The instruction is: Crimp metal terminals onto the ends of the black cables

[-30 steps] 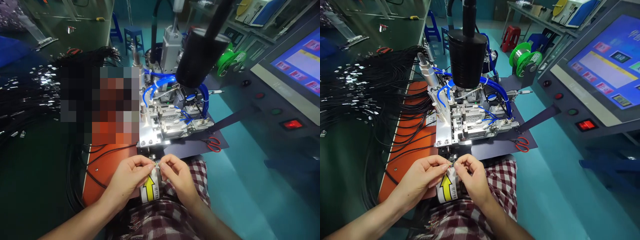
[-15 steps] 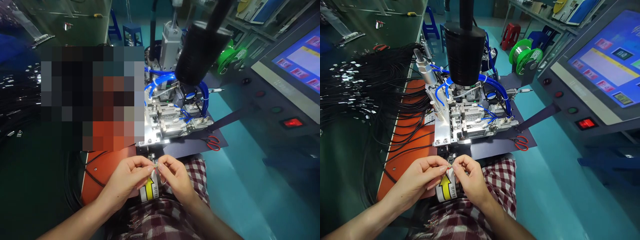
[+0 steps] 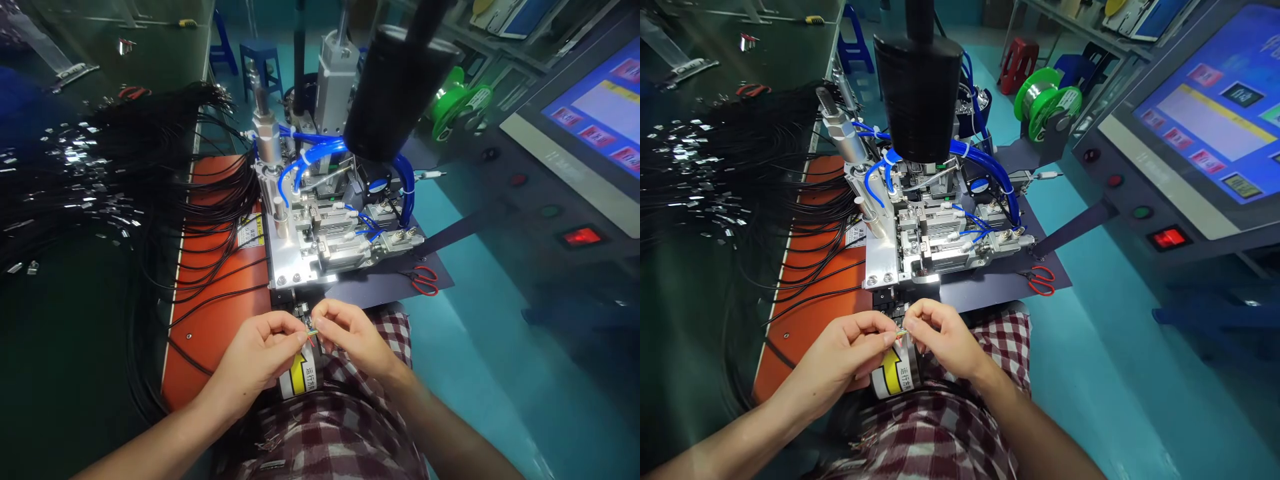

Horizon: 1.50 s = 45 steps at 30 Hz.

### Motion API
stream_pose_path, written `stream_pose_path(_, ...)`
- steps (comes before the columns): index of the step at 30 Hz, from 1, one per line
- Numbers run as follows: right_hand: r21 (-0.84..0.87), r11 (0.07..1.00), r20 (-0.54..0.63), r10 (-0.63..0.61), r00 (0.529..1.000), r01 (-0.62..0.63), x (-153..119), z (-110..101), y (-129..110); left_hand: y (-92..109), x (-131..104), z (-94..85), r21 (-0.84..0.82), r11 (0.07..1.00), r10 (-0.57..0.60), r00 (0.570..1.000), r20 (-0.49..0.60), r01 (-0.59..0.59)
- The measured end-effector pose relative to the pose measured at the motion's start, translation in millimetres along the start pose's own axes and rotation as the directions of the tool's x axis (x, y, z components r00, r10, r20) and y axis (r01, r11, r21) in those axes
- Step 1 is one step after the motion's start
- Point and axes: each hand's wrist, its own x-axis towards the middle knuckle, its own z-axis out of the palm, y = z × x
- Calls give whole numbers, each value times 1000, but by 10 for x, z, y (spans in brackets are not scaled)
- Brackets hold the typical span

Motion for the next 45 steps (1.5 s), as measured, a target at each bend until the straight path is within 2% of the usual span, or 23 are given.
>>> stream_pose_path(3, 24, 1000, -84, -1, 996, 3, -31, 33, 16, 3, -2, 11, 9, 1000, 3, 999, -32, -3)
stream_pose_path(6, -27, 1000, -159, -20, 987, 16, -74, 87, 11, 1, -2, 18, 10, 1000, 23, 999, -44, -23)
stream_pose_path(18, -214, 975, -277, -118, 954, 58, -95, 240, 29, -36, -6, 5, 41, 996, 77, 996, -33, -76)
stream_pose_path(21, -357, 929, -308, -218, 926, 100, -114, 250, 33, -33, -3, 9, 44, 996, 79, 996, -32, -77)
stream_pose_path(24, -526, 837, -273, -338, 901, 154, -129, 253, -7, -23, -5, 3, 90, 993, 73, 997, -39, -69)
stream_pose_path(27, -587, 792, -248, -370, 895, 165, -122, 249, -32, -3, 1, -7, 230, 958, 192, 978, -78, -170)
stream_pose_path(29, -553, 823, -288, -340, 895, 134, -101, 244, -8, 4, 20, -15, 368, 884, 347, 932, -102, -288)
stream_pose_path(31, -492, 865, -328, -285, 900, 95, -72, 241, 42, -6, 49, -24, 473, 805, 452, 887, -95, -360)
stream_pose_path(35, -251, 968, -331, -113, 937, 28, -8, 251, 132, -69, 92, -46, 550, 719, 551, 831, -78, -425)
stream_pose_path(39, -39, 999, -300, -26, 954, 15, 25, 268, 130, -93, 85, -65, 660, 543, 670, 741, 31, -519)
stream_pose_path(41, -39, 999, -302, -28, 953, 18, 23, 262, 112, -74, 82, -76, 673, 522, 662, 746, 68, -524)
stream_pose_path(45, -112, 993, -323, -58, 945, 23, 13, 234, 80, -39, 100, -95, 607, 657, 571, 821, -13, -447)
